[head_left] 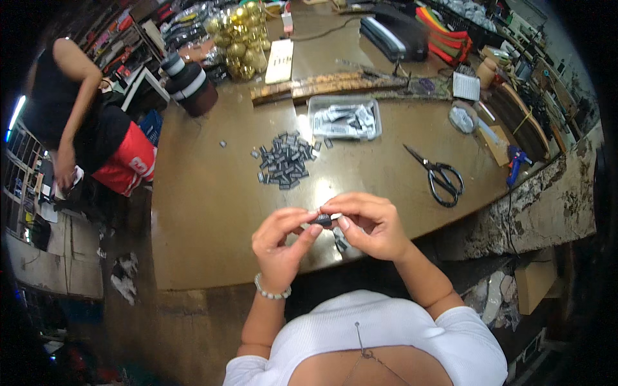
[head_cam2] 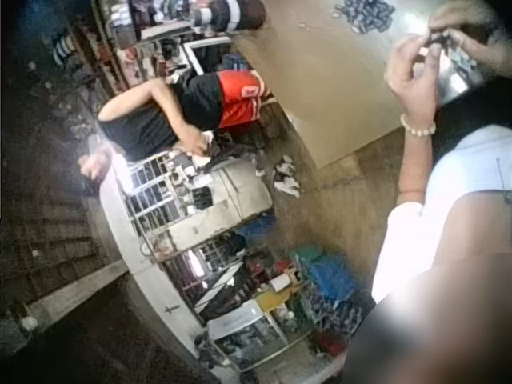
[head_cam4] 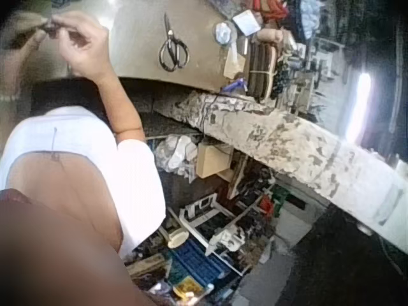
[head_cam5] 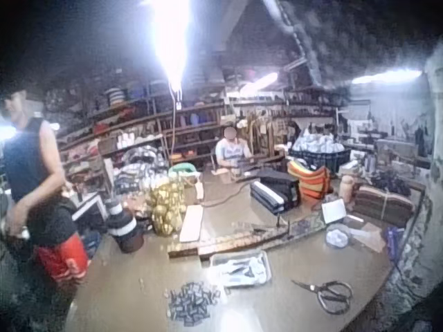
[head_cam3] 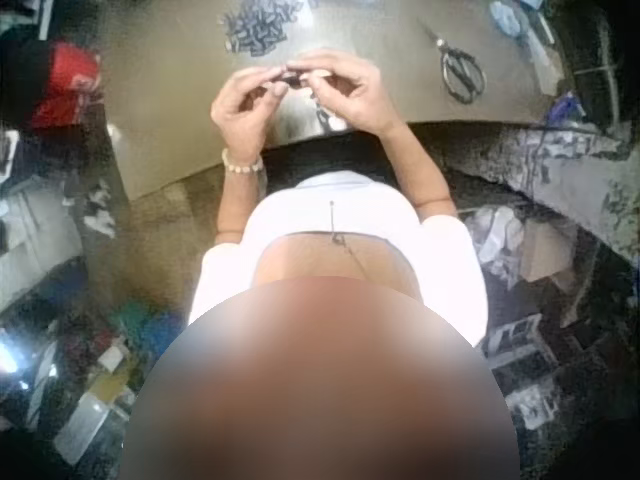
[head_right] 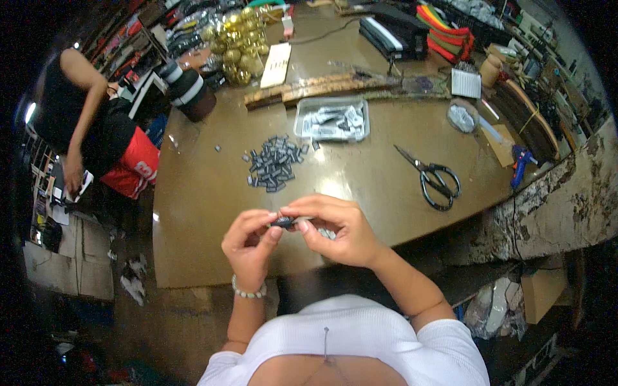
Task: The person repeatedly picks small rectangular labels from a pile on the table, folds each one in half, and places it back on the table. The person then picks up a stack of black fabric strips and separates them.
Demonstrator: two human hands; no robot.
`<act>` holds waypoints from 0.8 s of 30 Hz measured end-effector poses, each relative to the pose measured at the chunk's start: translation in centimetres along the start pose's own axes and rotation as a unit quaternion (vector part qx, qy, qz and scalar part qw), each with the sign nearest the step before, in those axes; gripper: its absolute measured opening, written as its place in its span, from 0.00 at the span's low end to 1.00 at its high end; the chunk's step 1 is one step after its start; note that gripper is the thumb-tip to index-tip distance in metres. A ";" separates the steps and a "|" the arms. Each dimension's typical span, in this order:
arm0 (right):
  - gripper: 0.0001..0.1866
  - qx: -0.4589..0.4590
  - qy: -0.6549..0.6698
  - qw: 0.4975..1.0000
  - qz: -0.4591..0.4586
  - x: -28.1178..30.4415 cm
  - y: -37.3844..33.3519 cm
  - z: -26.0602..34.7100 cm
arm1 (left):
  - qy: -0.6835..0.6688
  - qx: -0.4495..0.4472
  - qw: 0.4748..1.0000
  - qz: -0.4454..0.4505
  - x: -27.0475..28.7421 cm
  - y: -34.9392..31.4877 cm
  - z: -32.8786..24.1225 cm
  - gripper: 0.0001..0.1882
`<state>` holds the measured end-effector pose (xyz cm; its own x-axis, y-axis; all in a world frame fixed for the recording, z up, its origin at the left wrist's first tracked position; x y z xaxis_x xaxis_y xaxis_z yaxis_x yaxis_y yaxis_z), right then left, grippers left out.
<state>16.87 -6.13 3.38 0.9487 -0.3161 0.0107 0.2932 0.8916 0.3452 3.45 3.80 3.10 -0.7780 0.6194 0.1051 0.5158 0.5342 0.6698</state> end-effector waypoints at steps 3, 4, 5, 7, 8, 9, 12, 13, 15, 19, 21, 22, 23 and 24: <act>0.17 -0.042 0.008 0.998 -0.035 -0.2 -0.3 1.9 | -0.035 -0.019 0.999 -0.002 -0.1 1.2 -2.1 0.11; 0.16 -0.010 -0.042 0.998 -0.046 -0.1 -0.9 1.0 | -0.046 -0.015 0.999 -0.003 -0.5 -0.1 -1.0 0.11; 0.16 0.009 -0.064 0.997 -0.050 -0.1 -0.8 1.4 | -0.052 -0.014 0.999 -0.001 -0.6 0.0 -1.0 0.12; 0.15 0.050 -0.102 0.992 -0.058 -0.2 -0.6 1.9 | -0.052 -0.024 0.998 0.007 -0.6 0.2 -1.2 0.12; 0.15 0.070 -0.120 0.988 -0.062 -0.3 -0.5 2.2 | -0.046 -0.030 0.998 0.010 -0.6 0.2 -1.4 0.12; 0.15 0.093 -0.139 0.984 -0.066 -0.3 -0.5 2.5 | -0.040 -0.038 0.998 0.012 -0.7 0.3 -1.5 0.12; 0.14 0.102 -0.142 0.982 -0.069 -0.3 -0.6 2.7 | -0.014 -0.059 0.998 0.017 -0.8 0.4 -2.0 0.12; 0.14 0.103 -0.147 0.981 -0.069 -0.2 -0.7 2.8 | -0.005 -0.066 0.998 0.018 -0.8 0.4 -2.1 0.12; 0.14 0.107 -0.144 0.981 -0.071 -0.2 -0.8 2.9 | -0.001 -0.076 0.997 0.021 -0.9 0.4 -2.4 0.13; 0.13 0.098 -0.133 0.983 -0.073 -0.2 -1.1 2.8 | 0.002 -0.086 0.996 0.023 -1.0 0.4 -2.8 0.13; 0.13 0.099 -0.136 0.983 -0.075 -0.2 -1.1 2.8 | 0.010 -0.086 0.996 0.027 -1.1 0.4 -3.0 0.13; 0.12 0.102 -0.135 0.983 -0.078 -0.2 -1.2 2.9 | 0.015 -0.087 0.996 0.028 -1.1 0.4 -3.1 0.13; 0.12 0.103 -0.132 0.983 -0.080 -0.2 -1.3 2.9 | 0.021 -0.093 0.995 0.030 -1.1 0.4 -3.3 0.13; 0.12 0.104 -0.127 0.983 -0.082 -0.2 -1.3 3.0 | 0.028 -0.099 0.994 0.032 -1.1 0.4 -3.5 0.13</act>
<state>15.90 -8.17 5.75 0.8231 -0.5438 0.1637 0.3833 0.7447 0.5463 3.28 1.29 5.80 -0.7676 0.6123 0.1895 0.4882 0.3669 0.7919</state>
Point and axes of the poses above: each hand's wrist, its own y-axis towards the middle knuckle, its own x-axis out of the back of the hand, z = x × y, the point moved 6 cm from there along y, towards the middle knuckle, and after that the axes turned 11 degrees about -x, right-handed, at the moved point
